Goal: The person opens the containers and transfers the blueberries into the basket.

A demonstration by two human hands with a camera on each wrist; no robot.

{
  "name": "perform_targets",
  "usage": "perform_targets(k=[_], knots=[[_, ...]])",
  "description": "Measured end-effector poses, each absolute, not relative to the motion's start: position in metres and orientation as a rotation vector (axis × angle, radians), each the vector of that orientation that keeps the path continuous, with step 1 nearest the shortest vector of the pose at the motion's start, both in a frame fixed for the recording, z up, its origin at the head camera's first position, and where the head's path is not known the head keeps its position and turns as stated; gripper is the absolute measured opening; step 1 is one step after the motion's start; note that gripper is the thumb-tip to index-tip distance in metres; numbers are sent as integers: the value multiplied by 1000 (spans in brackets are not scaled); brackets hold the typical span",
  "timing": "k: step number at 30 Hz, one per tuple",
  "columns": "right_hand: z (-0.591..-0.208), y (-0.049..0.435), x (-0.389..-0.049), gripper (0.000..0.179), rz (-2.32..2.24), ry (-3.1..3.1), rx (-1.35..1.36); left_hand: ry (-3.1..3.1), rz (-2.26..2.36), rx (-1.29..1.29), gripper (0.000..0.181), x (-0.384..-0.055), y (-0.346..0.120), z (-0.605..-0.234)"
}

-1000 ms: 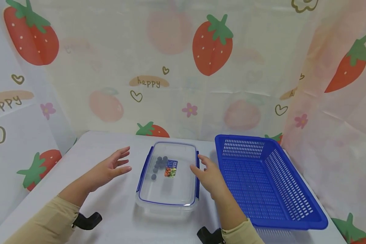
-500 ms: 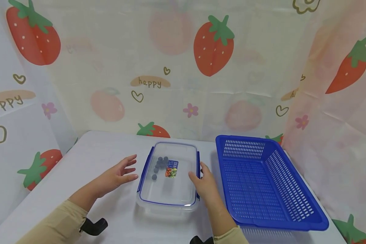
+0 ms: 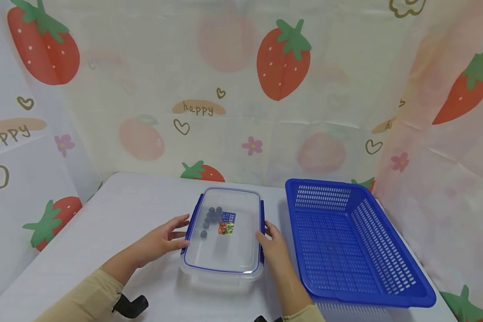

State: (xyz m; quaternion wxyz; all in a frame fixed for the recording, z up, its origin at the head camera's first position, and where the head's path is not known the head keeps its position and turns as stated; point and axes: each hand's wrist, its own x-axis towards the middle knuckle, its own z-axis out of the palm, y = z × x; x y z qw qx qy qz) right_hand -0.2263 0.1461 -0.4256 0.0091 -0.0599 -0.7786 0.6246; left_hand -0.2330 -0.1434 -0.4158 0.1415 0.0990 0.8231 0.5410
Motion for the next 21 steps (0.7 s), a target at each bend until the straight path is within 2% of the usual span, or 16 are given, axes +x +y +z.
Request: perform_targets(k=[8,15,21], knots=[[-428,146,-225,47,1936,-2383,-186,2327,1602,306,77,-233,-141,-421],[-427,144,-223,46,1929,-2352,-161,2303,1677,251,60,-232,-139,-420],[-428,142,-221,42,2034,-2297,-101,2340,1676,185,52,-229,-137,-418]])
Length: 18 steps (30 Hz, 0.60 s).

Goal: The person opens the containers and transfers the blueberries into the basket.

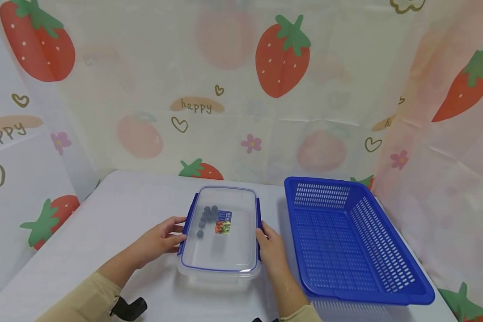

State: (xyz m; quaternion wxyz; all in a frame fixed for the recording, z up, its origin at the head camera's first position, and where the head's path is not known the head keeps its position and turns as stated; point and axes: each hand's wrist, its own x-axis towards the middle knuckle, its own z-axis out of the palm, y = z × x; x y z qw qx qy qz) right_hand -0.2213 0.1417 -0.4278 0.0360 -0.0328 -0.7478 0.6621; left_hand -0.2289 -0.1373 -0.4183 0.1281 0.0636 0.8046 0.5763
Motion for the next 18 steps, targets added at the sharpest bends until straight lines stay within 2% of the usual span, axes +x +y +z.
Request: perform_targets(k=[18], knots=[[-432,129,-226,41,1871,-2395,-58,2445,1645,29,49,-249,-144,-417]])
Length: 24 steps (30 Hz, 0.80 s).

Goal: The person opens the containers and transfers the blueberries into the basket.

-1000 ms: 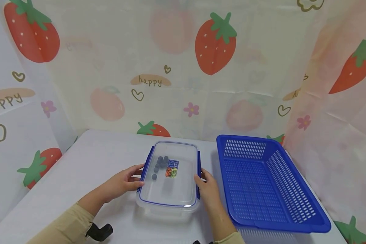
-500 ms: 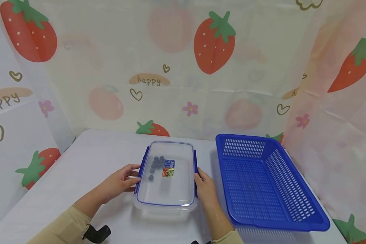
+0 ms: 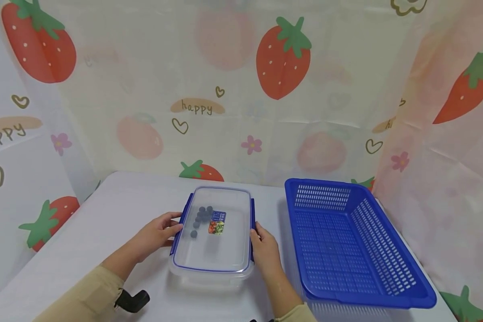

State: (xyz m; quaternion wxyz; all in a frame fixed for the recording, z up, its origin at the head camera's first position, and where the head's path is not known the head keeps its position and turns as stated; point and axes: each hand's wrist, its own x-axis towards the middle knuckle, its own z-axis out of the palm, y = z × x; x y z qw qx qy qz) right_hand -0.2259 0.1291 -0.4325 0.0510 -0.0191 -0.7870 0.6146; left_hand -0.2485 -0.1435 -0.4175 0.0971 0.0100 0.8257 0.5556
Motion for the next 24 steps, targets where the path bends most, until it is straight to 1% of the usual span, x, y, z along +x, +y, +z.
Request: perform_targets(k=[6,16,24], knots=[[-432,128,-225,41,1851,-2413,-53,2459,1663,7,52,-254,-143,-424],[-429,127,-225,40,1791,-2435,-38,2344,1852,14,45,-257,-144,-433],[-431,129,-227,41,1760,-2466,-57,2393,1818,0,40,-261,-142,-432]])
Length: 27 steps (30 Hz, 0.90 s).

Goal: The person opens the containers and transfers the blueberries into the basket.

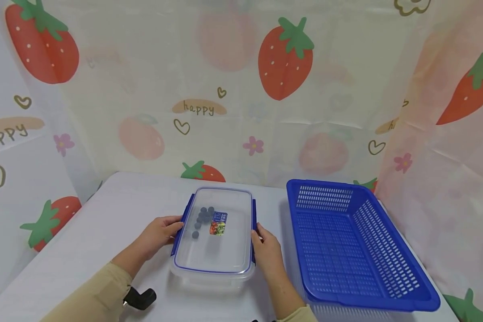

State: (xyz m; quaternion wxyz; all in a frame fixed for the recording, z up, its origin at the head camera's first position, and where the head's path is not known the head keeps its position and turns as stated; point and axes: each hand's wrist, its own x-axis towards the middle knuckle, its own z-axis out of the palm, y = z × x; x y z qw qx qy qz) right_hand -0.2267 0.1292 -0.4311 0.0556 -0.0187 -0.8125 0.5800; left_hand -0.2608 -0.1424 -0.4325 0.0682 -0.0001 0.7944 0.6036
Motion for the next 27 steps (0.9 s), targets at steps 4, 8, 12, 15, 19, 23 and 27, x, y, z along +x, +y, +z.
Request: perform_targets(k=[4,8,12,15,19,23,27], knots=[[-433,131,-228,42,1740,-2491,-64,2416,1776,0,40,-262,-142,-431],[-434,132,-229,43,1739,-2496,-66,2420,1761,13,40,-262,-143,-431],[-433,132,-229,43,1753,-2488,-60,2407,1780,10,39,-262,-143,-431],[-434,133,-229,44,1759,-2486,-56,2405,1782,7,38,-262,-142,-431],[-435,133,-230,44,1768,-2491,-51,2409,1778,12,37,-263,-142,-432],[-435,133,-230,45,1782,-2488,-56,2352,1850,8,30,-264,-145,-434],[-435,133,-231,45,1771,-2511,-66,2301,1898,-10,27,-263,-151,-438]])
